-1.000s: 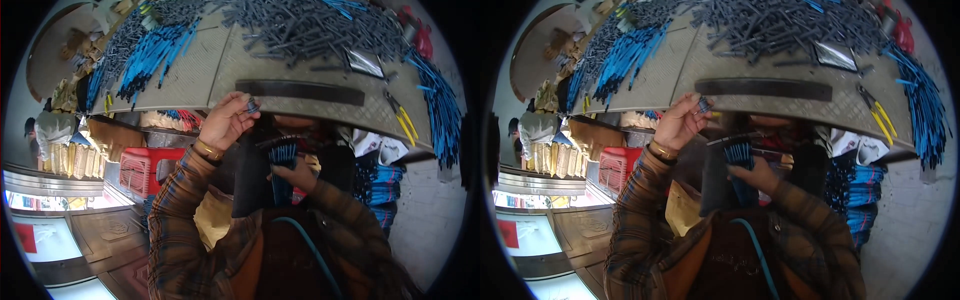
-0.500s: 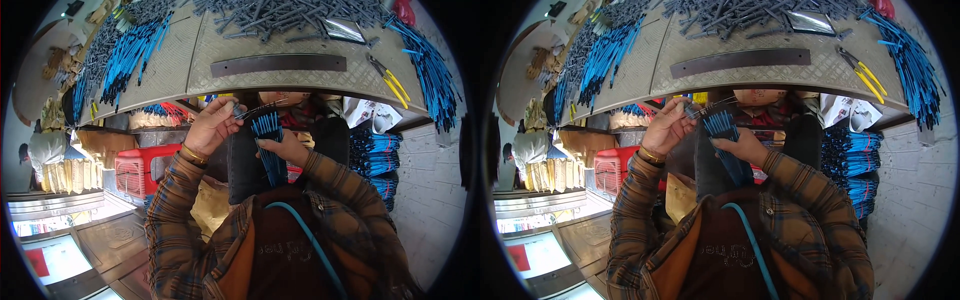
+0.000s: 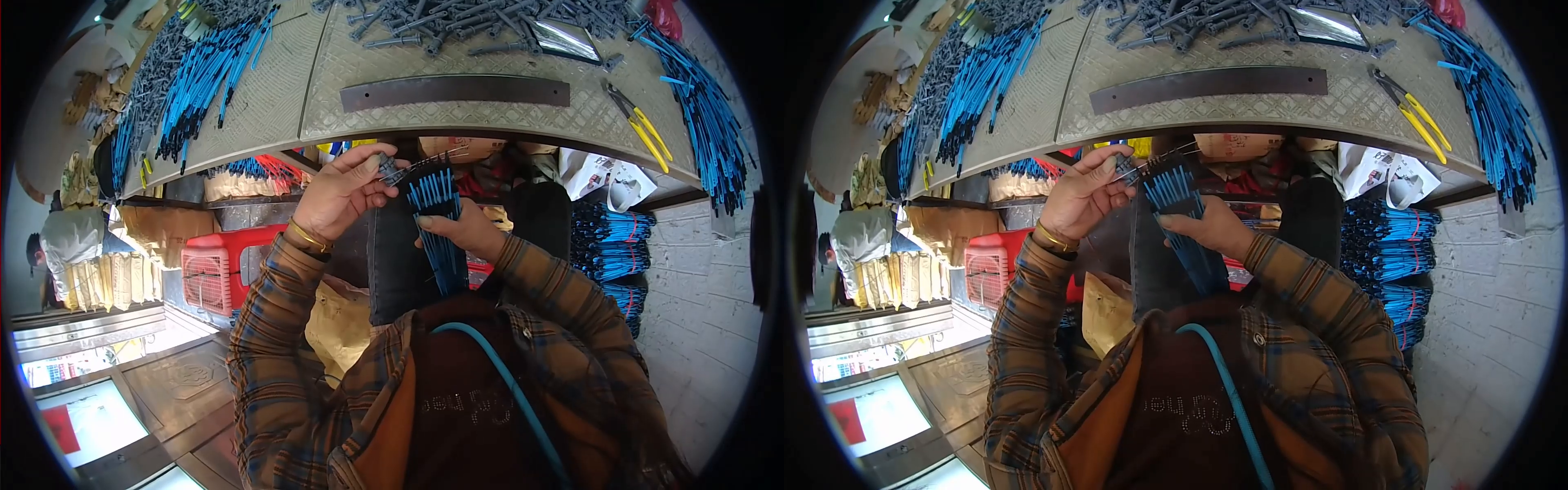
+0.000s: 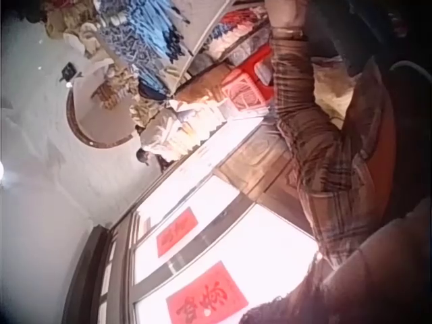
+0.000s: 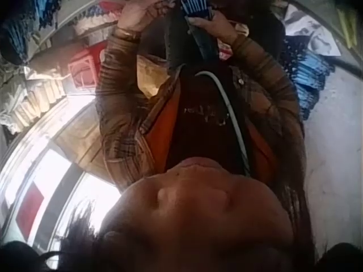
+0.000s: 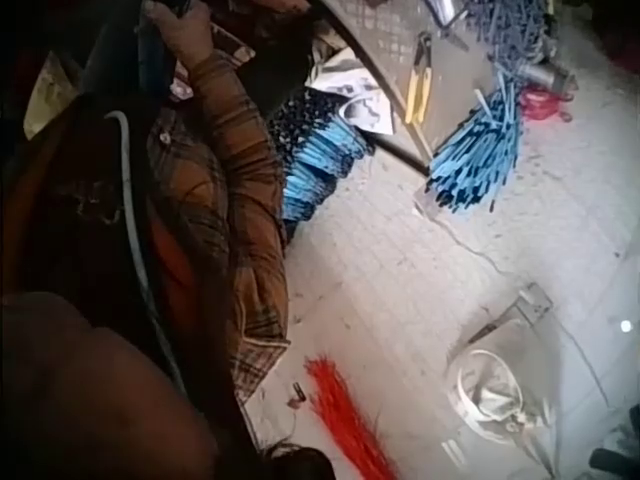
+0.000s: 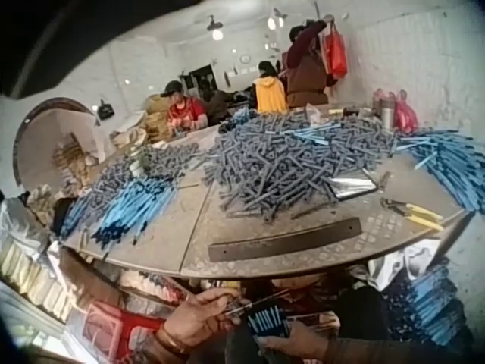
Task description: The person assembles small blue and grey plastic components onto a metal fixture board, trimming excess material from the components with wire cutters, then bundles the finished parts. The components are taken from storage bins and the finished bundles are placed into other bins.
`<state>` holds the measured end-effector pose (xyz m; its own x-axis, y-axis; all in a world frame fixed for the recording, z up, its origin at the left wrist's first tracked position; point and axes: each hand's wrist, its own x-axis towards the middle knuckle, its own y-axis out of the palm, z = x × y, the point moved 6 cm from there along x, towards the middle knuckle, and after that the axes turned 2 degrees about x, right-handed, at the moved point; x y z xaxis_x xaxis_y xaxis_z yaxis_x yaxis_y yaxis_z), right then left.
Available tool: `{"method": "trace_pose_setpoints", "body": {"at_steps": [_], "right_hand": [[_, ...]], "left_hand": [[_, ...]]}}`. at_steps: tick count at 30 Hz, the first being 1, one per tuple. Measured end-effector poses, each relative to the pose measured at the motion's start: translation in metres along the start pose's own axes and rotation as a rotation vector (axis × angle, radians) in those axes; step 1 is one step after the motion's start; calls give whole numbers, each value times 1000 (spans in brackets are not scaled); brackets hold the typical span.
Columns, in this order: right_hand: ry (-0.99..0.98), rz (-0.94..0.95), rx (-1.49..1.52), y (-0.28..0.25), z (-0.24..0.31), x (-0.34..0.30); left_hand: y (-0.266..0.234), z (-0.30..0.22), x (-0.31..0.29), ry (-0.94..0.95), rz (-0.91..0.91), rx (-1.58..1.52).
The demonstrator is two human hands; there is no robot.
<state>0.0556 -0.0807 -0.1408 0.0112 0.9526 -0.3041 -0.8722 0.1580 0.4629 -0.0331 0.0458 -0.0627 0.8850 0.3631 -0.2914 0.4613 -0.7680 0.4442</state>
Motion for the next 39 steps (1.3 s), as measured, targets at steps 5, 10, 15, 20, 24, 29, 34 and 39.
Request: {"method": "trace_pose_setpoints", "body": {"at_steps": [5,10,15,20,24,29,34,39], "right_hand": [[7,2,-4,0,-2,1],[-5,32,-22,9,0,-3],[-47,16,-38,10,-3,-7],[-40,-4,-50,3,0,-5],[-33,0,-50,4,0,-1],[-153,26,-255,27,16,4],[-46,-122,-90,5,-3,-21],[28,-130,-95,26,10,-24]], "left_hand": [[1,-1,0,-2,29,20],[6,-3,-5,60,68,107],[12,-5,-9,118,79,214],[25,-2,-9,164,-20,301],[24,-8,-8,183,-70,371],[15,-26,-27,228,-45,400],[24,12,4,348,104,331],[21,-8,-22,369,-98,548]]}}
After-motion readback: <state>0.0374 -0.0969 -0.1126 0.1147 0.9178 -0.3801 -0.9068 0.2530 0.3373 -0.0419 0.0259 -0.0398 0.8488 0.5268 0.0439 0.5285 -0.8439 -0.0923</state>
